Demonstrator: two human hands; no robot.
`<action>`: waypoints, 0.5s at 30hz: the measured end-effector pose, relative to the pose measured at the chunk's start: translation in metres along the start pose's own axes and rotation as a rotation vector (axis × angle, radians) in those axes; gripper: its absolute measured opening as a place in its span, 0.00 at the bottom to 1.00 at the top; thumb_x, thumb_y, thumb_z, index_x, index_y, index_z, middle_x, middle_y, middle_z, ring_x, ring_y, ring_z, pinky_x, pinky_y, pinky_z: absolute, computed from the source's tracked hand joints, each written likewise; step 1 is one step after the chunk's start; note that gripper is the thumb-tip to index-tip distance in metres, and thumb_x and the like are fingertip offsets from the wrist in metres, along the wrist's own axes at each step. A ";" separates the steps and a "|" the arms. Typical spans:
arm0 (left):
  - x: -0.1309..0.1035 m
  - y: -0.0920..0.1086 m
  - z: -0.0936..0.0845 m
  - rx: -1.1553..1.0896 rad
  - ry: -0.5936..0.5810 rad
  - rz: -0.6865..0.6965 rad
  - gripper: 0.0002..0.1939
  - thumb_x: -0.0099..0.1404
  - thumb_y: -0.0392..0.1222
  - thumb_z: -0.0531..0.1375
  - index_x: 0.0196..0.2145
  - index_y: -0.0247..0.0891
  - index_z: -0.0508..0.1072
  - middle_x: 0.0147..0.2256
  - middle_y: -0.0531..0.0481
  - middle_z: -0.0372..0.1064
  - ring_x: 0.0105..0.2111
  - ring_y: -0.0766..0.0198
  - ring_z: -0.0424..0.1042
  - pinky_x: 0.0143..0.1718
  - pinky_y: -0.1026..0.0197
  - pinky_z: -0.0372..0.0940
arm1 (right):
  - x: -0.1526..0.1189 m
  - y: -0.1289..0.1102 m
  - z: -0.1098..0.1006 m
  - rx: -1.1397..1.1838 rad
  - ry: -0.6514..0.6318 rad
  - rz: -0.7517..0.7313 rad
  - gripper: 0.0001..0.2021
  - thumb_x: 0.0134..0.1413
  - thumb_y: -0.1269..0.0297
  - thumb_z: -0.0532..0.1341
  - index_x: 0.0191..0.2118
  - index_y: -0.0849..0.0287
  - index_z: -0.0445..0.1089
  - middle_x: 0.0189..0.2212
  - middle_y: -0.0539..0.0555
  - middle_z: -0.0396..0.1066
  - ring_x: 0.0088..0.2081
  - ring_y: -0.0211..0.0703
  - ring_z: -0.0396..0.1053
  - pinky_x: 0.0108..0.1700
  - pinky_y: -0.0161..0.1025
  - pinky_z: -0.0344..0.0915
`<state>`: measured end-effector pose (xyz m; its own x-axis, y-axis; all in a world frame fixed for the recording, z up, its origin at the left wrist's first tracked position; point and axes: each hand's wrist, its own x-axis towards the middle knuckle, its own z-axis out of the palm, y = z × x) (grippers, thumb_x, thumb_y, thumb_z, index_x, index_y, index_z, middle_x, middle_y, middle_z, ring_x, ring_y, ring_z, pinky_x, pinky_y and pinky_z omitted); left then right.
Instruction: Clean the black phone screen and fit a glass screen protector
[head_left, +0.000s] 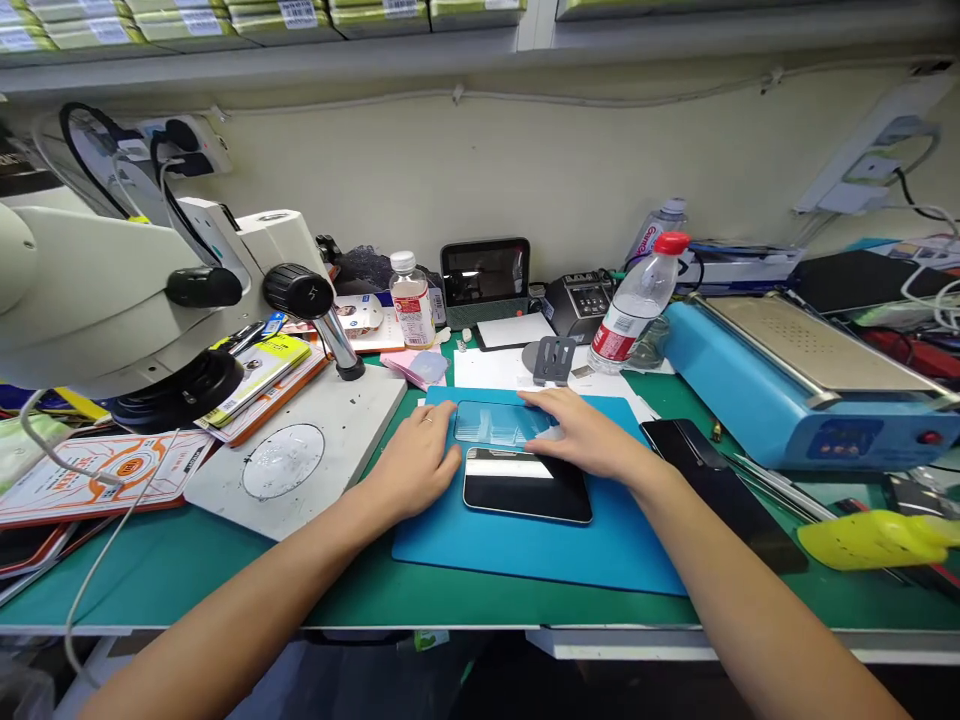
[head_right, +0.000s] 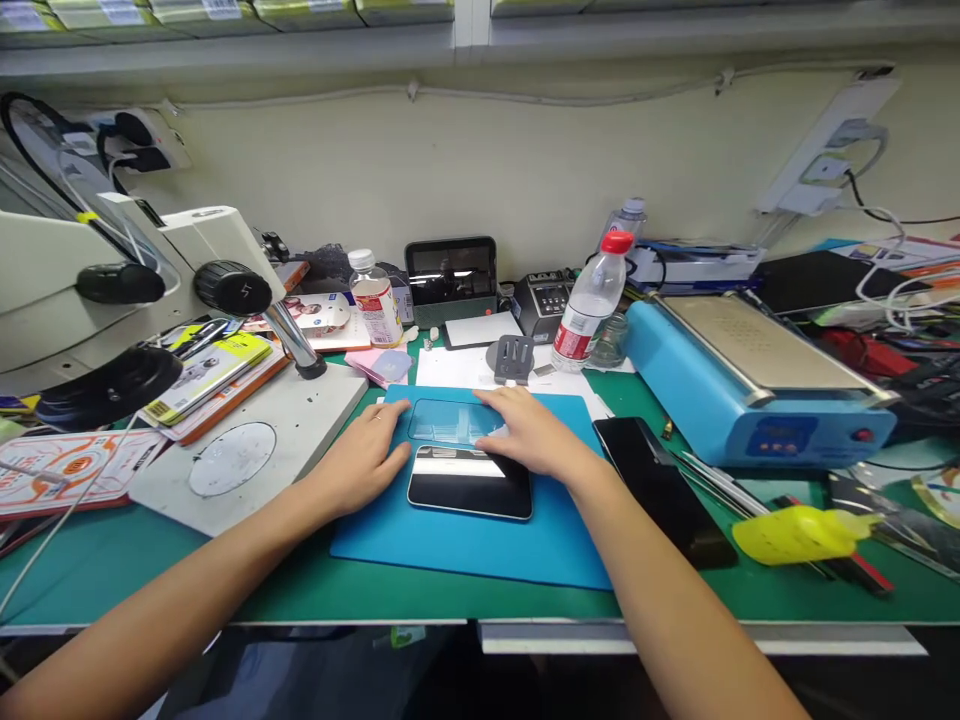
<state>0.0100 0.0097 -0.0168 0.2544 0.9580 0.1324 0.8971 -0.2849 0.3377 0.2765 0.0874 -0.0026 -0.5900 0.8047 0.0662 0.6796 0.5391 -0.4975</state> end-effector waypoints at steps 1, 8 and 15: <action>0.000 -0.001 0.001 0.002 0.002 -0.004 0.26 0.73 0.42 0.50 0.65 0.31 0.58 0.61 0.33 0.67 0.64 0.44 0.63 0.63 0.41 0.63 | -0.001 0.000 0.000 0.006 -0.003 0.004 0.35 0.54 0.50 0.67 0.67 0.51 0.65 0.57 0.60 0.71 0.60 0.61 0.68 0.59 0.58 0.68; -0.002 -0.006 0.002 -0.042 0.018 -0.025 0.35 0.75 0.53 0.50 0.71 0.28 0.50 0.67 0.30 0.59 0.68 0.43 0.59 0.67 0.40 0.57 | -0.006 0.002 0.005 0.065 0.023 -0.008 0.34 0.57 0.52 0.63 0.69 0.51 0.60 0.60 0.61 0.59 0.52 0.56 0.73 0.47 0.50 0.76; 0.009 0.004 -0.003 -0.075 0.075 0.004 0.29 0.71 0.47 0.54 0.65 0.31 0.63 0.57 0.34 0.72 0.57 0.43 0.70 0.60 0.39 0.64 | -0.005 -0.003 0.004 0.232 0.111 -0.077 0.23 0.56 0.54 0.65 0.56 0.53 0.70 0.56 0.60 0.66 0.48 0.52 0.72 0.46 0.50 0.74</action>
<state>0.0153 0.0165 -0.0116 0.2280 0.9524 0.2023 0.8657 -0.2934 0.4055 0.2757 0.0813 -0.0053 -0.5761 0.7927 0.1992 0.5090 0.5387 -0.6714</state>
